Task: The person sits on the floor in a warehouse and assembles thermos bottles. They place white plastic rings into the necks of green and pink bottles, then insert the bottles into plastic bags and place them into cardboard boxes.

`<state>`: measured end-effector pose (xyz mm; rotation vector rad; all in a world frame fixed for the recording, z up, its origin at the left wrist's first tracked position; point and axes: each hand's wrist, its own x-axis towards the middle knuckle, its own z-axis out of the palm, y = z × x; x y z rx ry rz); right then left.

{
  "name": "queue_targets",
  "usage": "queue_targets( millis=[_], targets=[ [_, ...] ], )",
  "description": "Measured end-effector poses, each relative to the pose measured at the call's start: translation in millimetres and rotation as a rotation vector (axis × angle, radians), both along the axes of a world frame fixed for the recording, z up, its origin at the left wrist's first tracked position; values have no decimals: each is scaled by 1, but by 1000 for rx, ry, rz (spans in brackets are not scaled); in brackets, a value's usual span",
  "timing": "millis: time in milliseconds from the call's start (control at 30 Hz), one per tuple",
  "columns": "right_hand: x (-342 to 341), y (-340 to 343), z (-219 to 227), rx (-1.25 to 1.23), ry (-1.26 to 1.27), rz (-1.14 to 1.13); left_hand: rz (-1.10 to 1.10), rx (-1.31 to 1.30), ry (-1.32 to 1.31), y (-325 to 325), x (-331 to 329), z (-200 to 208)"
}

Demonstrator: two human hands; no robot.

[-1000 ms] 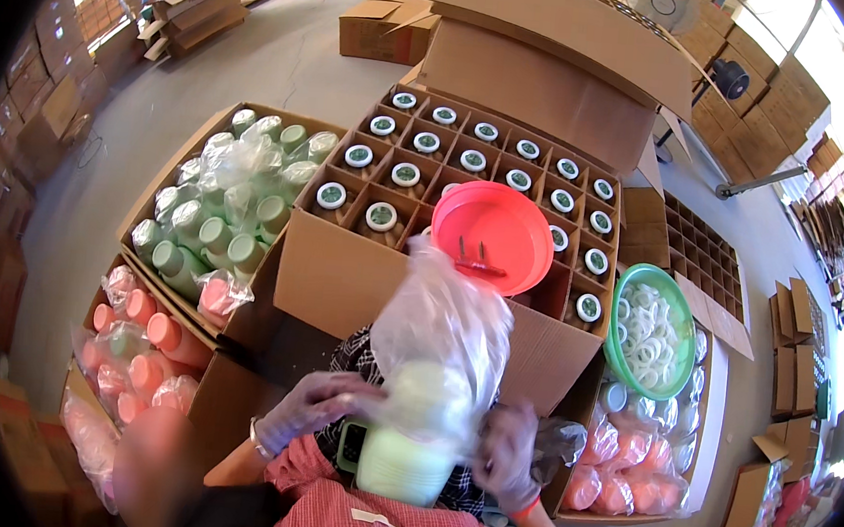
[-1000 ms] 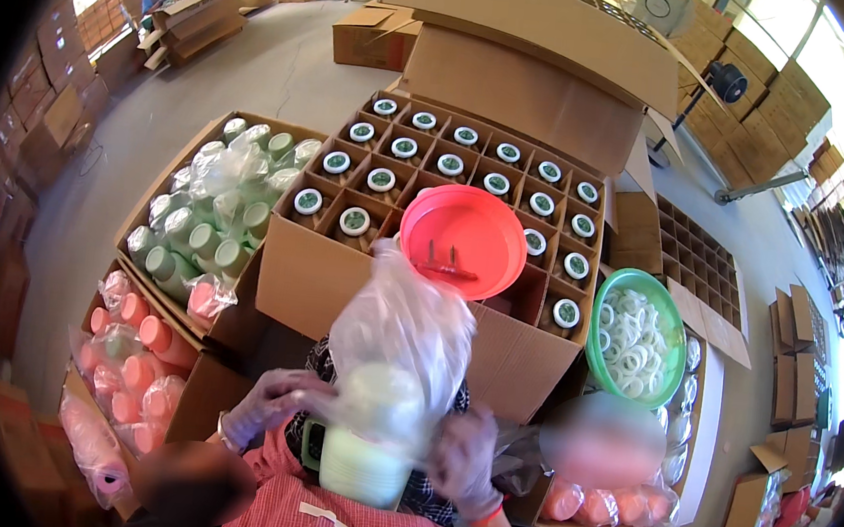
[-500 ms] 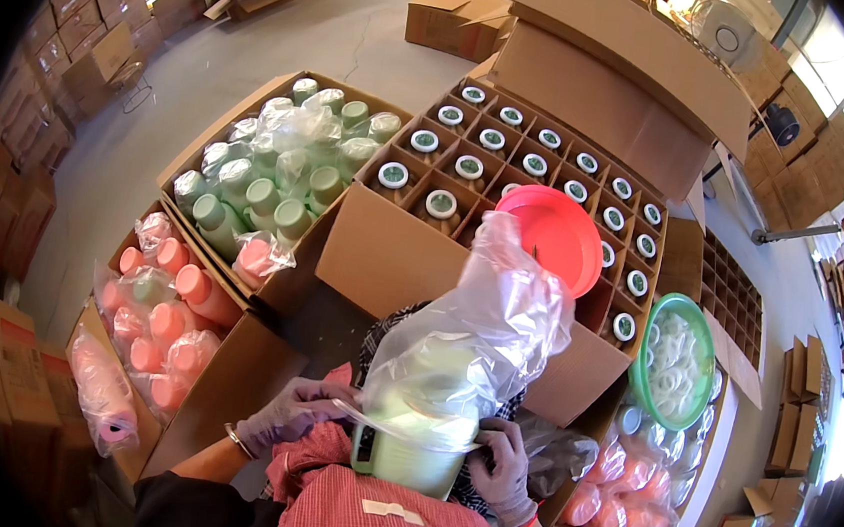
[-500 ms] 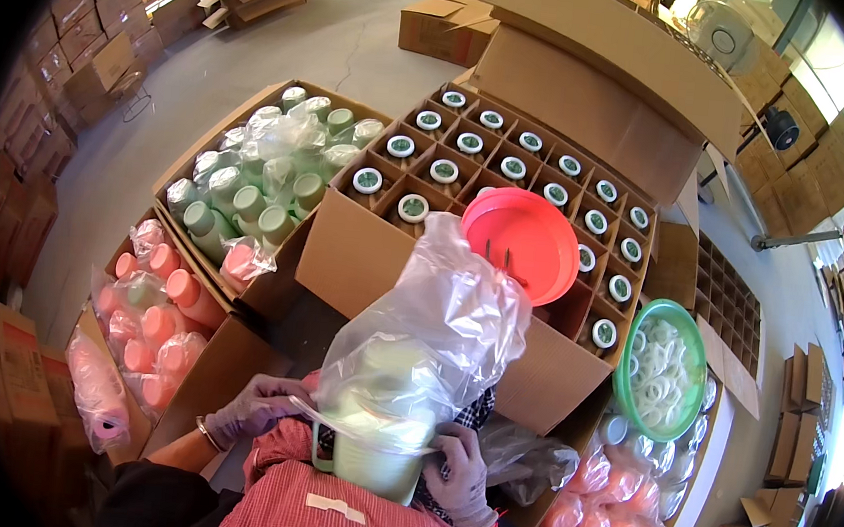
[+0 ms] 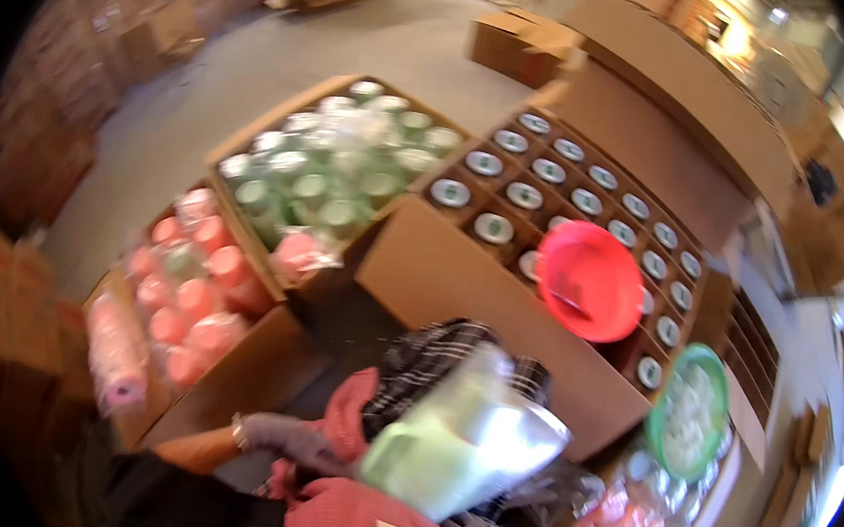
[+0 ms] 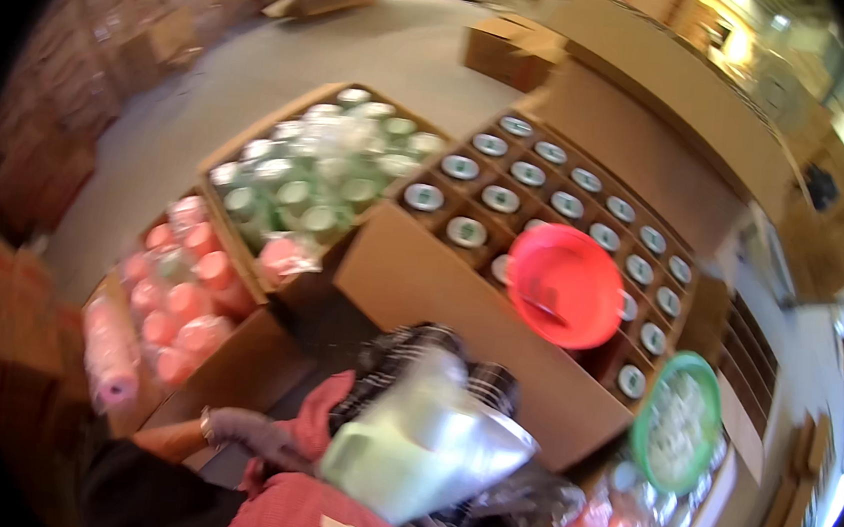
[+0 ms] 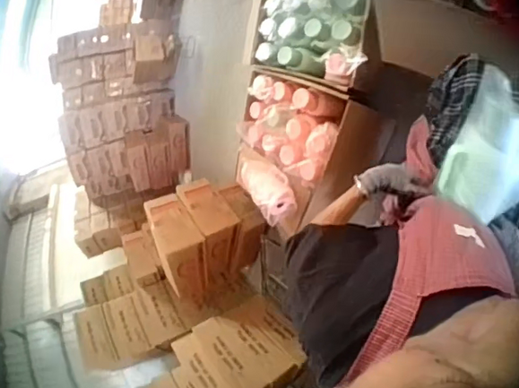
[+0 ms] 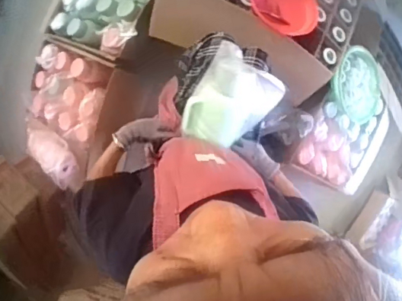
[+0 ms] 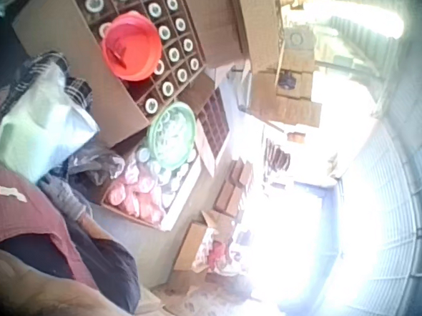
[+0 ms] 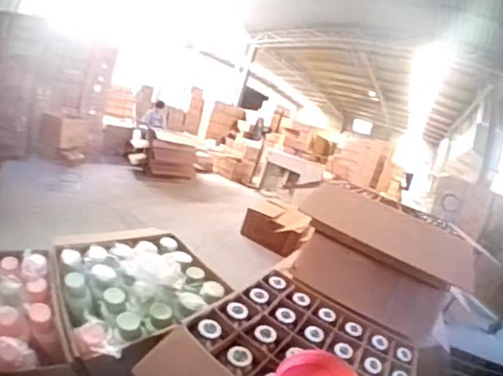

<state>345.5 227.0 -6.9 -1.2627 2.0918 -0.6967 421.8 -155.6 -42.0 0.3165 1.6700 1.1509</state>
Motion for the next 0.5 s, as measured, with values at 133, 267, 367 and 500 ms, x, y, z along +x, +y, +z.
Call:
queue_targets(
  millis=[133, 267, 367, 500],
  targets=[
    [19, 10, -45, 127, 111, -65, 442, -72, 503, 26, -83, 47],
    [5, -3, -40, 89, 32, -33, 503, -211, 493, 38, -66, 55],
    [-12, -34, 12, -80, -191, -179, 789, 45, 140, -3, -16, 30],
    [-62, -134, 61, -517, -253, -165, 1298, 520, 63, -28, 65, 0]
  ],
)
